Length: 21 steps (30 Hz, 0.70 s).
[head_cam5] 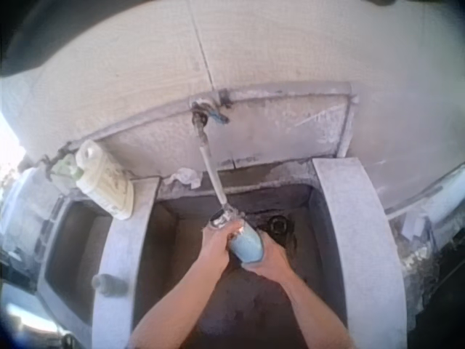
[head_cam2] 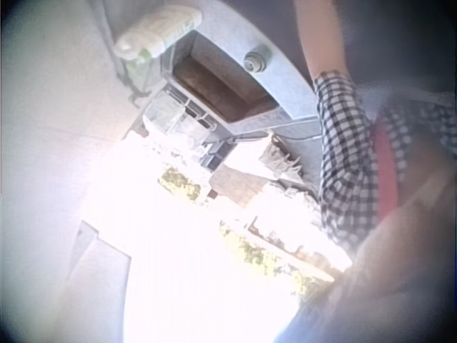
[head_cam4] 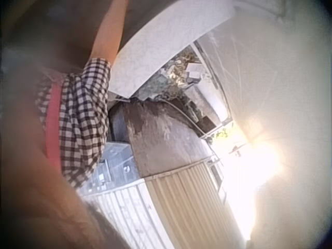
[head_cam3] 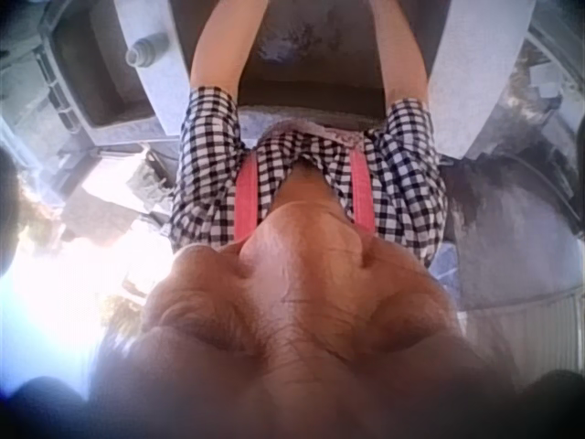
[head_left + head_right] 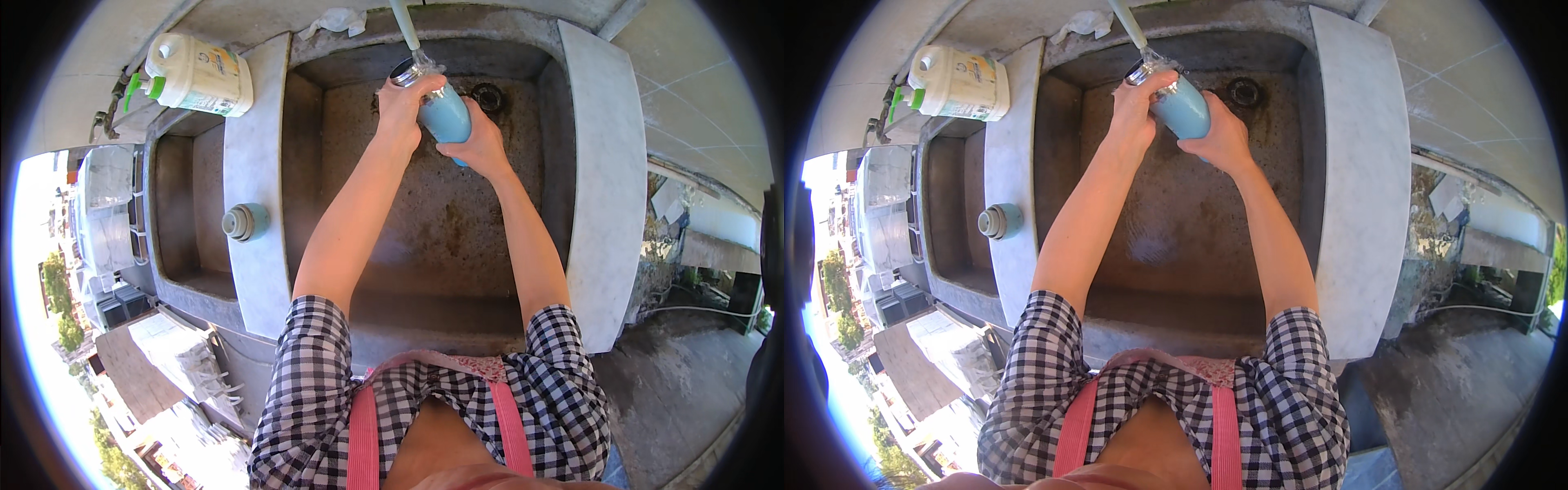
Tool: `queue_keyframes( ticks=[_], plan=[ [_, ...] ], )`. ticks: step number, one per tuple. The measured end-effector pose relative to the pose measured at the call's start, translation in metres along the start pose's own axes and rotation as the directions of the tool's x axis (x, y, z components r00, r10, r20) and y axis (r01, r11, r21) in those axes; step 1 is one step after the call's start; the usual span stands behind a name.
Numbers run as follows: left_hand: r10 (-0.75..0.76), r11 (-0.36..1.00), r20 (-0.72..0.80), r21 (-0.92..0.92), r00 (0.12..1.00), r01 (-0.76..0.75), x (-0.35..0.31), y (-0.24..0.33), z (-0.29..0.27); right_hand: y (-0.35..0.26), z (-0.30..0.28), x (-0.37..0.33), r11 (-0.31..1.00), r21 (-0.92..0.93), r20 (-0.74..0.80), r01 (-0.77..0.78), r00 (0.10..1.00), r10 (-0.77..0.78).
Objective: The person opens a blue thermos bottle, rinses the lid under a running tap, and fills the bottle with water. They then close the bottle and walk away from the sink area.
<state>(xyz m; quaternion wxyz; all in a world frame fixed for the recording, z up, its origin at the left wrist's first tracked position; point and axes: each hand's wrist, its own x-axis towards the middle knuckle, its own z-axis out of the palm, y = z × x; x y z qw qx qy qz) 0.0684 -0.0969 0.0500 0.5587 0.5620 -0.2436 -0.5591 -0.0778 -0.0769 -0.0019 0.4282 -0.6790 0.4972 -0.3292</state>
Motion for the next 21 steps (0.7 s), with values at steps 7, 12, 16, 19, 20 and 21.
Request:
queue_keyframes(
  ticks=[7,12,16,19,20,21],
  plan=[
    [-0.057,0.967,0.446,-0.199,0.893,0.161,0.013,-0.002,-0.024,0.009,0.007,-0.005,0.593,0.698,0.487,-0.401,0.873,0.019],
    [0.127,0.871,0.574,-0.455,0.809,0.186,0.012,-0.019,-0.030,0.015,0.017,0.000,0.249,0.762,0.643,-0.598,0.744,-0.182],
    [0.111,0.968,0.277,-0.247,0.955,-0.041,0.002,-0.027,-0.029,0.005,0.010,0.014,0.452,0.704,0.609,-0.547,0.793,0.012],
    [0.164,0.963,-0.003,-0.215,0.986,-0.161,0.003,-0.023,-0.024,-0.015,0.019,0.018,0.605,0.719,0.376,-0.342,0.924,0.074],
    [0.163,0.970,-0.075,-0.170,0.984,-0.174,0.004,-0.021,-0.022,-0.023,0.026,0.017,0.839,0.506,0.212,-0.201,0.972,0.105],
    [0.190,0.969,-0.149,-0.128,0.970,-0.210,0.006,-0.018,-0.019,-0.032,0.036,0.014,0.974,0.213,0.041,-0.082,0.996,0.075]
  ],
)
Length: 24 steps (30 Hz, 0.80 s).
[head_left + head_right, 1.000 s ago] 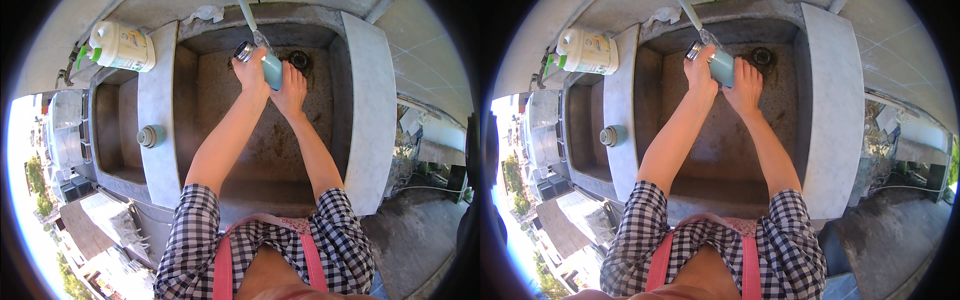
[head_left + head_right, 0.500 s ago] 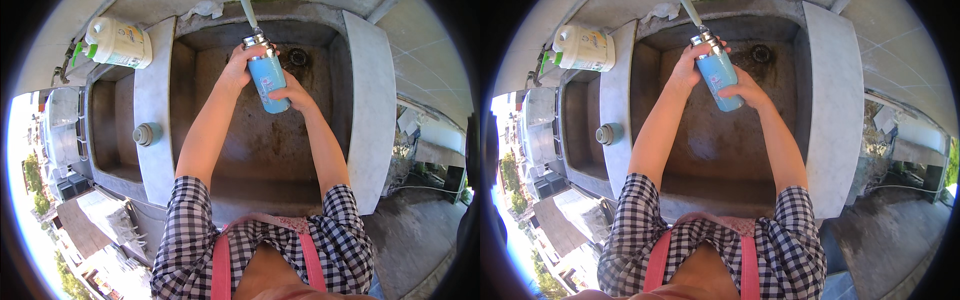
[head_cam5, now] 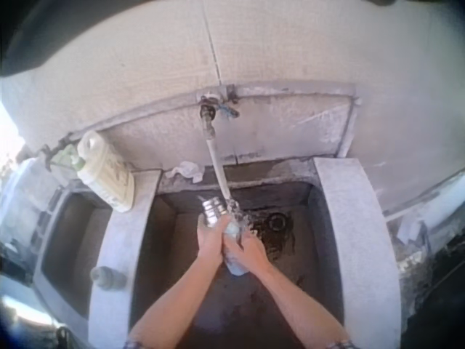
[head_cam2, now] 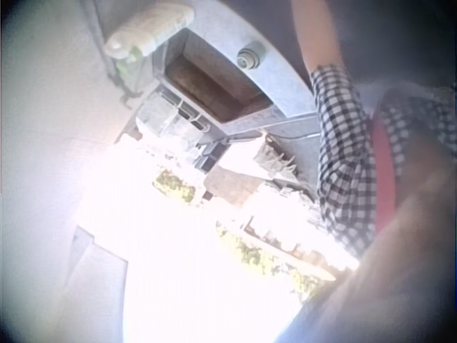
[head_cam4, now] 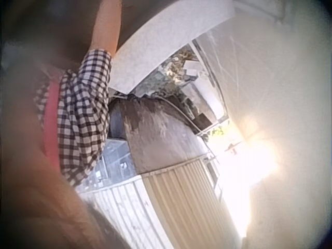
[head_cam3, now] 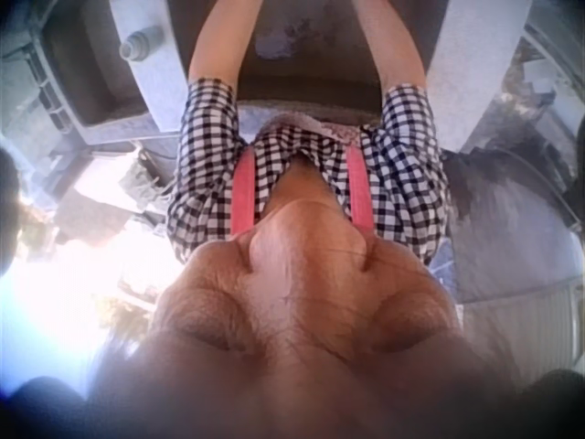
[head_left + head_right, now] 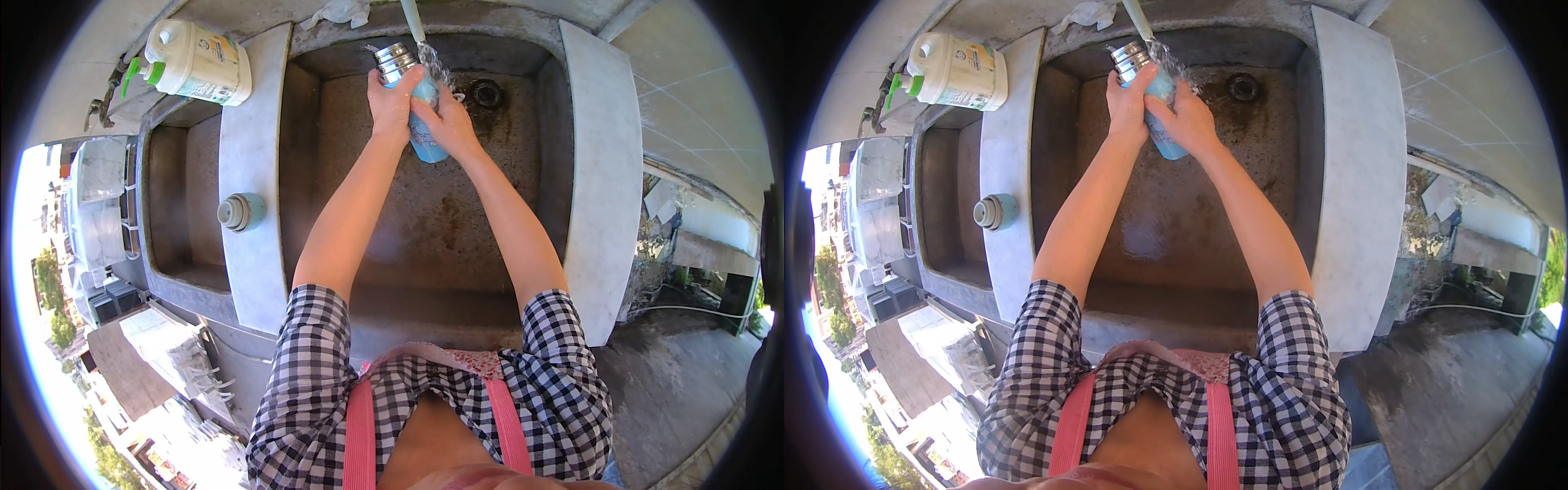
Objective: The person opens a blue thermos bottle, rinses the lid under a running tap, and fills the bottle with water. They then close the bottle and walk away from the sink area.
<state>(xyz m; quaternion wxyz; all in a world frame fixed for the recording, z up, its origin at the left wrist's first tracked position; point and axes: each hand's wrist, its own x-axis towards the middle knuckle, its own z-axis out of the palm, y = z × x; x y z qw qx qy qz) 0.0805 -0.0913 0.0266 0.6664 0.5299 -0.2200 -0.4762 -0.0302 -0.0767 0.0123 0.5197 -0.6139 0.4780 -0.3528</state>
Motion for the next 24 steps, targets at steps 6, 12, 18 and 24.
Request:
queue_keyframes(
  ticks=[6,12,18,24],
  plan=[
    [0.037,0.999,-0.024,-0.011,0.999,-0.038,0.000,0.010,0.016,-0.003,0.021,-0.017,0.678,-0.658,-0.185,0.328,0.803,-0.567],
    [-0.084,0.996,0.265,0.029,0.960,0.079,-0.002,0.016,0.011,0.015,-0.037,0.015,0.764,0.586,0.385,-0.269,0.922,0.029],
    [-0.123,0.986,0.316,-0.069,0.941,0.152,-0.005,0.000,0.006,0.015,-0.039,0.001,0.818,0.483,0.398,-0.314,0.910,0.114],
    [0.014,0.963,0.478,0.229,0.878,-0.140,-0.043,-0.023,-0.001,0.014,-0.030,-0.012,0.821,0.551,0.024,-0.151,0.986,0.165]
  ],
)
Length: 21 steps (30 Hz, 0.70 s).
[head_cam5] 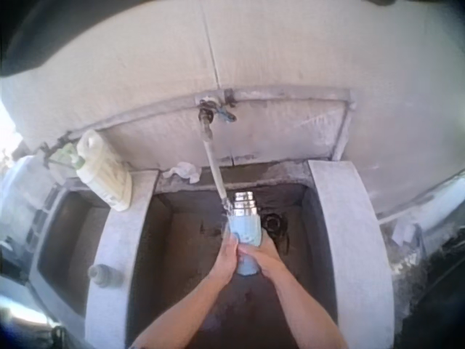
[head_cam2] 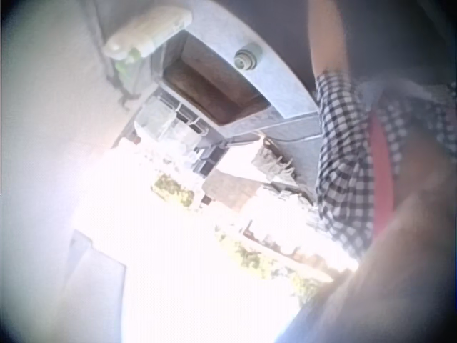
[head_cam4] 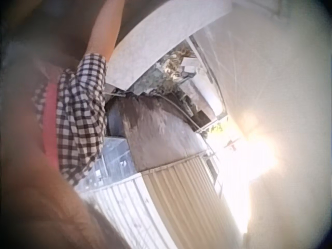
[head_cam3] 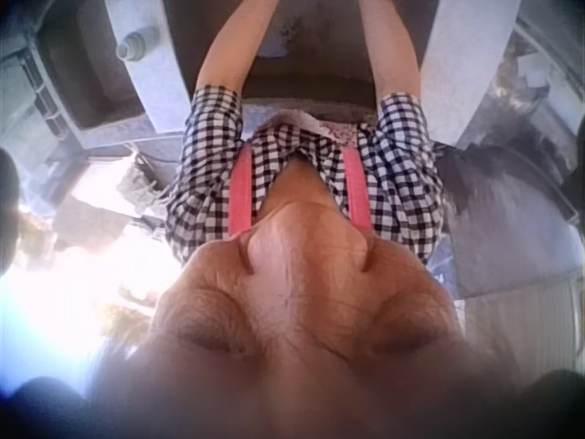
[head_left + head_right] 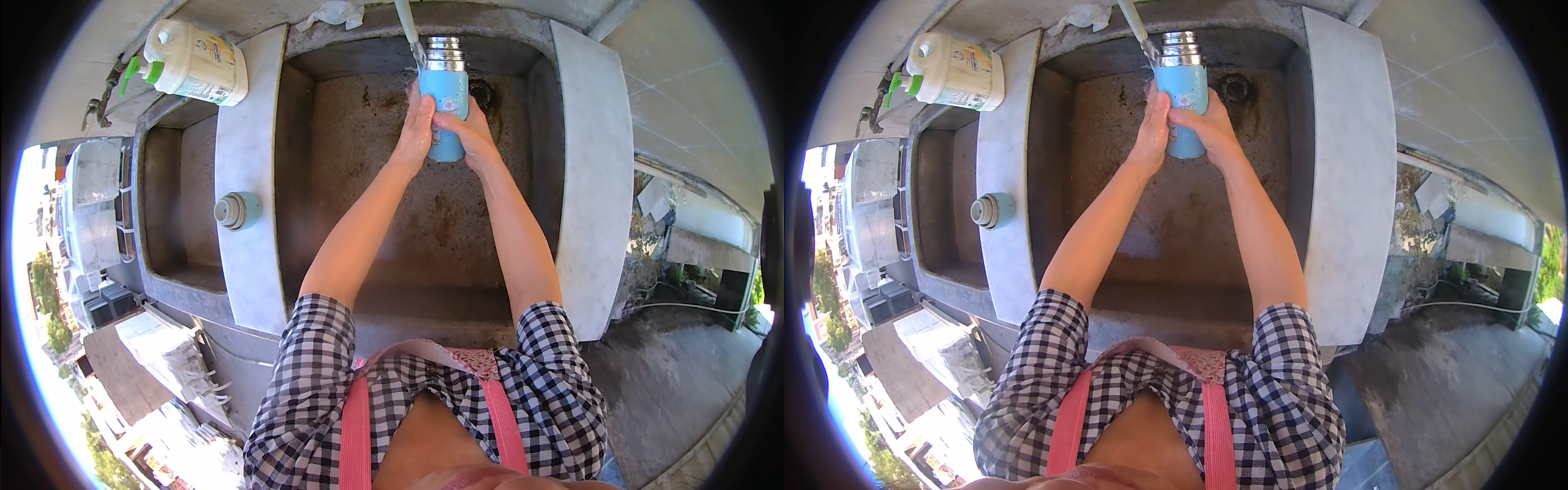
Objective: The person opens a blue thermos bottle, rinses the lid under a running tap, and fills the bottle with water. They then close the bottle and walk away from the sink area.
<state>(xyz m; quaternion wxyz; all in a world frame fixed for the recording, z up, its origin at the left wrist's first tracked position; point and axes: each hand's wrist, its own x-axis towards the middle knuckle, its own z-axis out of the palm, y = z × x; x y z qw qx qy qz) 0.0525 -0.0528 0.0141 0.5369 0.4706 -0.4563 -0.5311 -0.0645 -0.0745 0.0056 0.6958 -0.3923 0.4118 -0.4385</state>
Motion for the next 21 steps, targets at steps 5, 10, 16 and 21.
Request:
queue_keyframes(
  ticks=[5,10,16,21],
  plan=[
    [0.156,0.921,0.068,0.351,0.985,-0.170,-0.031,-0.004,-0.001,0.014,-0.001,-0.006,0.976,0.218,0.024,-0.003,1.000,-0.003],
    [0.205,0.895,0.082,0.387,0.975,-0.221,0.007,0.016,-0.008,0.028,0.006,-0.007,0.954,0.299,0.071,-0.001,0.997,-0.021],
    [-0.425,0.860,0.086,-0.273,0.901,0.431,0.061,0.026,-0.029,0.035,0.015,-0.012,0.934,0.353,0.259,-0.056,0.965,-0.040],
    [-0.185,0.973,0.130,-0.117,0.974,0.200,0.021,0.016,-0.029,0.022,0.004,-0.004,0.997,0.057,0.153,0.044,0.987,-0.052]
  ],
)
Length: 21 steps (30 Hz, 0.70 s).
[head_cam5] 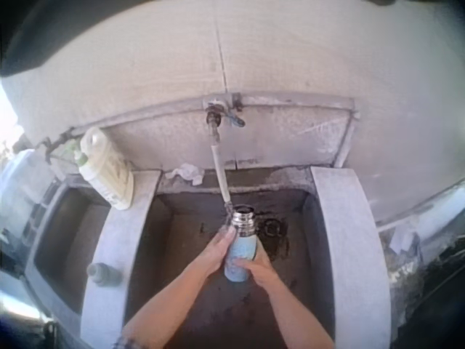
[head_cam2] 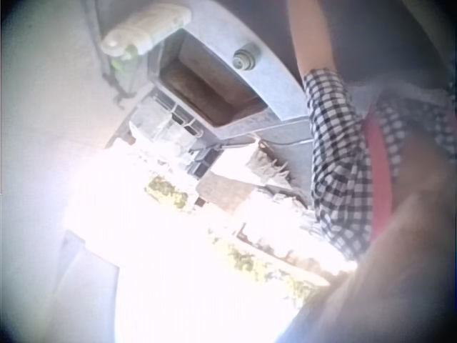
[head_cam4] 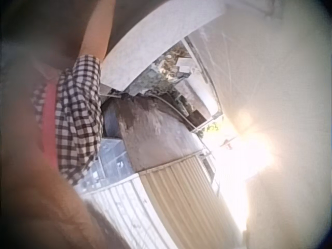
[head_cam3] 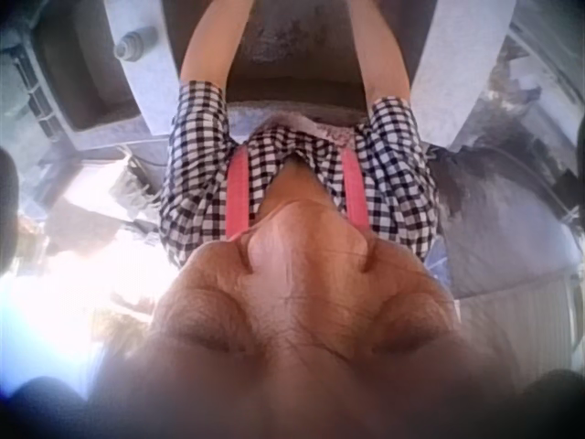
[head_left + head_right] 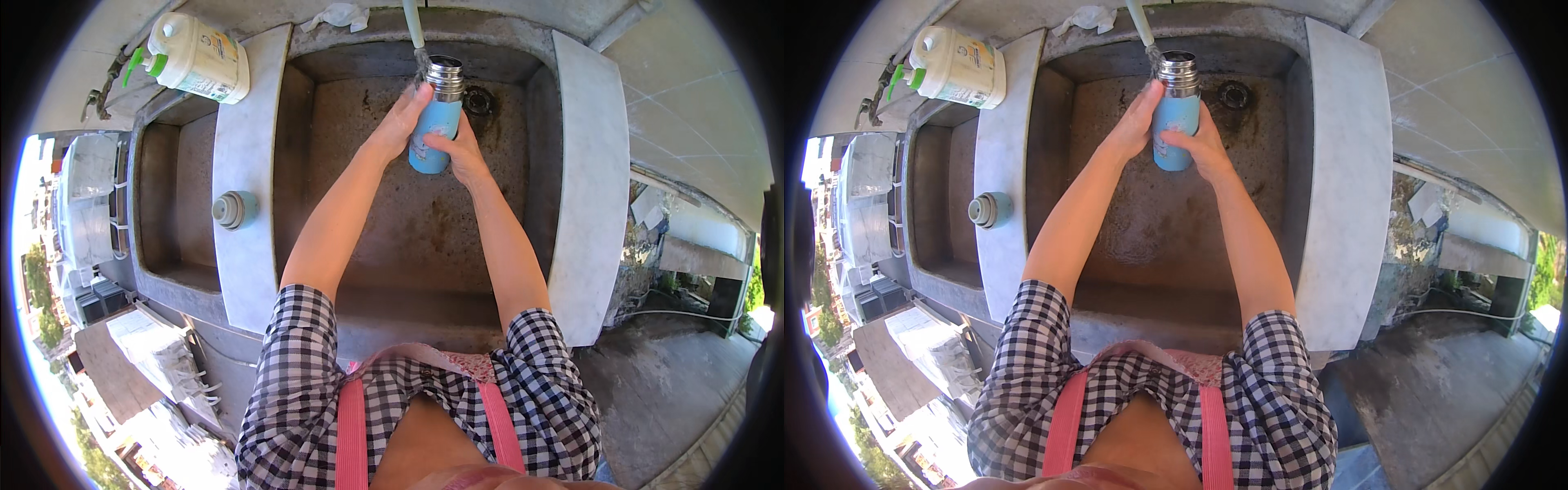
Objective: The person opens a blue thermos bottle, rinses the lid under a running tap, and fills the bottle with water. They then close the bottle and walk away from the sink area.
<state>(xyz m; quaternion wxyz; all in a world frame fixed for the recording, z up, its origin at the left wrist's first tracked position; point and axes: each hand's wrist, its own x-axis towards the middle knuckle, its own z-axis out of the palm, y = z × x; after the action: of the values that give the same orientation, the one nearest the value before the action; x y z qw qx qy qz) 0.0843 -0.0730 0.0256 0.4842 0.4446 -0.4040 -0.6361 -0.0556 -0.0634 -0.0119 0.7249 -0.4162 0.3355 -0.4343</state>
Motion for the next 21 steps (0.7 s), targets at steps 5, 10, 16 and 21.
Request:
queue_keyframes(
  ticks=[5,10,16,21],
  plan=[
    [0.037,0.964,0.083,0.259,0.996,-0.057,-0.039,0.013,-0.003,0.004,-0.001,-0.005,0.941,-0.334,0.038,0.057,0.998,-0.047],
    [0.227,0.906,0.149,0.331,0.962,-0.265,-0.072,0.025,-0.001,0.005,0.017,-0.020,0.832,-0.442,0.132,0.336,0.942,-0.310],
    [0.440,0.740,0.258,0.439,0.860,-0.510,-0.097,0.039,-0.003,-0.019,0.045,-0.044,0.751,-0.488,0.171,0.446,0.892,-0.418],
    [0.467,0.792,0.248,0.310,0.849,-0.526,-0.111,0.053,0.001,-0.029,0.061,-0.054,0.716,-0.504,0.179,0.483,0.869,-0.461]
  ],
)
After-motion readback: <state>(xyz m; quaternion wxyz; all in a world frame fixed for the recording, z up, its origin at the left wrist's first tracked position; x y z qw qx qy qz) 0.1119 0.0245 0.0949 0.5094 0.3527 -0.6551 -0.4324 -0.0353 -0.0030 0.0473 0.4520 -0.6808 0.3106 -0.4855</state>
